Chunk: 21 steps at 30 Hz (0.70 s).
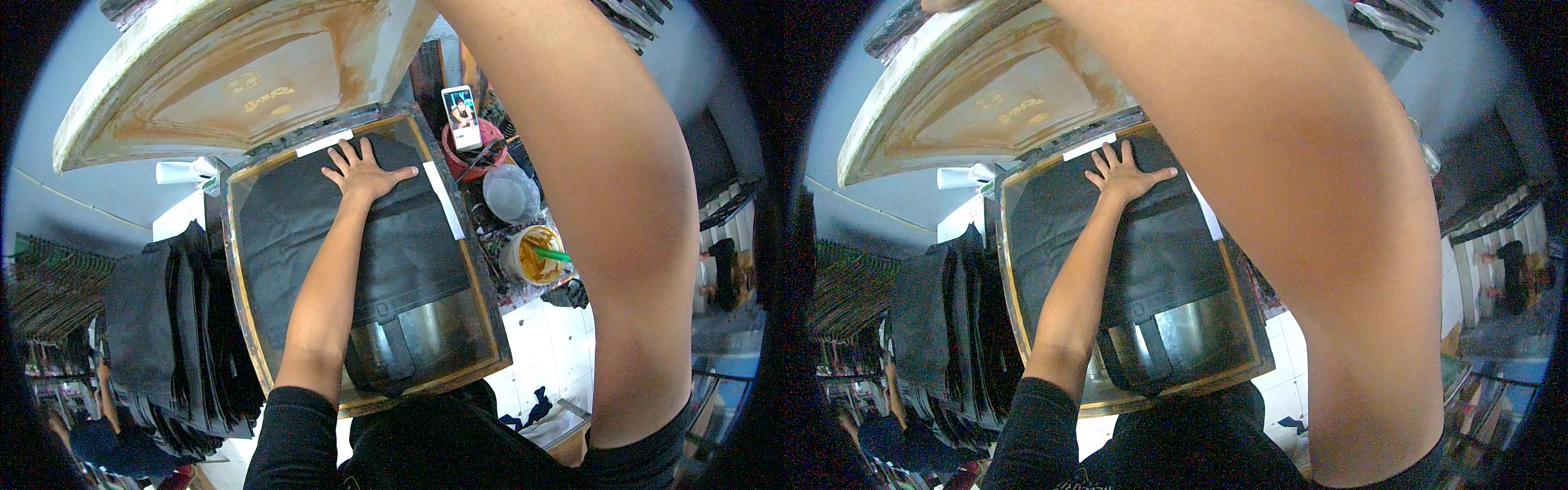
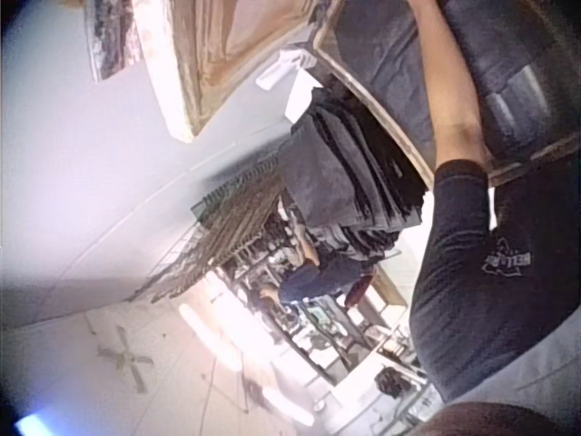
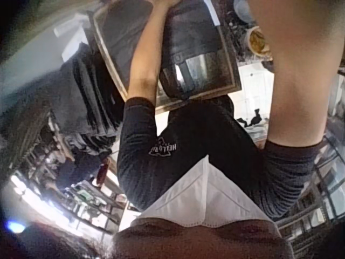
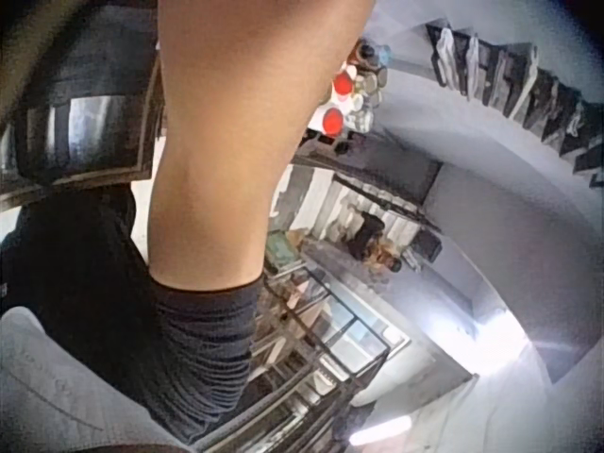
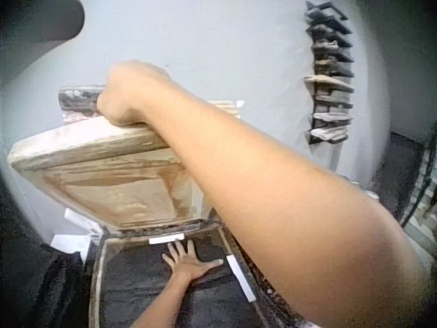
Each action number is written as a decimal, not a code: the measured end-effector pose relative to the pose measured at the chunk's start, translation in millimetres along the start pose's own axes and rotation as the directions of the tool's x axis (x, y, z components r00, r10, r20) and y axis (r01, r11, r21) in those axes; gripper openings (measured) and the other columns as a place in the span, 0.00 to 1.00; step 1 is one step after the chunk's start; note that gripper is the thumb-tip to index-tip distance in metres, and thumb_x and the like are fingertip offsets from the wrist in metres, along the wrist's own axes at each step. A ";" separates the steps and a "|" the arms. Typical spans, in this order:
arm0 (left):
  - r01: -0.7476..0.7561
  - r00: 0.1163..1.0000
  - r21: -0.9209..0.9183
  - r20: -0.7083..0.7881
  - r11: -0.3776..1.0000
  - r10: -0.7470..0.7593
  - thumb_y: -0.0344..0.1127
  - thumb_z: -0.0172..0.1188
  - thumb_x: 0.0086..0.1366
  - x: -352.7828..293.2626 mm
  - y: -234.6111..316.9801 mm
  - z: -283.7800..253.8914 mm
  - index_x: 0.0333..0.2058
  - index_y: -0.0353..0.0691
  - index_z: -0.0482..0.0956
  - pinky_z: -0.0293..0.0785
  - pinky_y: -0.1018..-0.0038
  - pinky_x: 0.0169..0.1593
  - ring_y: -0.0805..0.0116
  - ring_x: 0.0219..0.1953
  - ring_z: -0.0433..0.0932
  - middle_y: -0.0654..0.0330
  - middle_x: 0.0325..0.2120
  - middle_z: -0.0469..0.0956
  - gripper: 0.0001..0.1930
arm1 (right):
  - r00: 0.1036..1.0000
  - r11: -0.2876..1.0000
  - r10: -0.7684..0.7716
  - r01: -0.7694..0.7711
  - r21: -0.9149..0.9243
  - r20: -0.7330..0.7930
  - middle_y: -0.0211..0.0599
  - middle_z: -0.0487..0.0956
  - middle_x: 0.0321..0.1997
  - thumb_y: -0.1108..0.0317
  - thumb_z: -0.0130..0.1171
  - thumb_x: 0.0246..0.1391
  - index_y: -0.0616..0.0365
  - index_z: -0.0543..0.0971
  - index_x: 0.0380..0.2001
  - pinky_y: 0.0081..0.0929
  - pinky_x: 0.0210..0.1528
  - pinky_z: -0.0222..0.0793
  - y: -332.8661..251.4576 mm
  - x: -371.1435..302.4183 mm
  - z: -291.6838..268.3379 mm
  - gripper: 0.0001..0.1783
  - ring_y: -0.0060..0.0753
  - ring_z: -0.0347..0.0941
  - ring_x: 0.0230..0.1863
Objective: The person performs screen printing on black tote bags by placing a bag on the printing base, lowering the screen frame, and using a squeegee to spread yellow ink. They then lift the frame and set the printed bag aside before repeating the process.
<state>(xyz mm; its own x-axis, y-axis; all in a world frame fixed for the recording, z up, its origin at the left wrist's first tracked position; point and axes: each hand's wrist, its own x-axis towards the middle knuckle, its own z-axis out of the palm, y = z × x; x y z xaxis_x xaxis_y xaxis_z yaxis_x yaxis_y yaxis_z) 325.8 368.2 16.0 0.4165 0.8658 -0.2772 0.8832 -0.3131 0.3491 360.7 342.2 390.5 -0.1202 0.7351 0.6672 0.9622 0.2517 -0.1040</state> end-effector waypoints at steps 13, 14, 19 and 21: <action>-0.338 0.900 -0.387 -0.398 0.858 0.175 0.71 0.66 0.56 -29.5 -32.6 -48.9 0.70 0.30 0.59 0.57 0.54 0.72 0.42 0.72 0.59 0.35 0.69 0.61 0.57 | 0.987 0.990 0.101 -0.113 0.088 0.129 0.60 0.83 0.39 0.66 0.58 0.57 0.69 0.86 0.37 0.40 0.42 0.78 -29.1 -24.7 -14.4 0.16 0.51 0.81 0.37; -0.457 0.865 -0.571 -0.465 0.682 0.189 0.61 0.65 0.64 -46.1 -41.0 -57.1 0.65 0.28 0.67 0.68 0.61 0.66 0.47 0.64 0.72 0.38 0.62 0.72 0.44 | 0.954 0.973 0.181 -0.209 0.099 0.238 0.56 0.84 0.34 0.65 0.57 0.60 0.69 0.85 0.36 0.37 0.34 0.78 -42.1 -40.0 -27.8 0.15 0.43 0.79 0.30; -0.645 0.763 -0.764 -0.645 0.031 -0.042 0.54 0.58 0.72 -219.4 -114.7 -99.7 0.54 0.25 0.72 0.81 0.58 0.52 0.50 0.44 0.85 0.40 0.42 0.83 0.31 | 0.999 0.992 -0.047 0.045 0.116 0.018 0.53 0.85 0.29 0.60 0.64 0.48 0.60 0.86 0.31 0.50 0.40 0.79 -37.8 -137.7 21.3 0.14 0.57 0.83 0.32; -0.614 0.789 -0.789 -0.614 -0.020 0.031 0.54 0.62 0.70 -280.2 -142.0 -80.0 0.52 0.26 0.71 0.83 0.57 0.33 0.54 0.30 0.84 0.44 0.35 0.82 0.31 | 0.997 0.970 0.041 -0.057 0.236 0.071 0.50 0.80 0.32 0.65 0.65 0.54 0.59 0.78 0.41 0.51 0.40 0.73 -68.9 -205.0 27.6 0.14 0.56 0.79 0.37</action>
<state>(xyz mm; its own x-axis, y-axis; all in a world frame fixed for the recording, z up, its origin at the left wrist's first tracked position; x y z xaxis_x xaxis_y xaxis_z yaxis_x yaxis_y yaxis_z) 66.4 201.3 115.7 0.2235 0.9128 0.3419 -0.4429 -0.2173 0.8698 312.3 191.5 240.5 -0.0975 0.7875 0.6085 0.8827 0.3509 -0.3127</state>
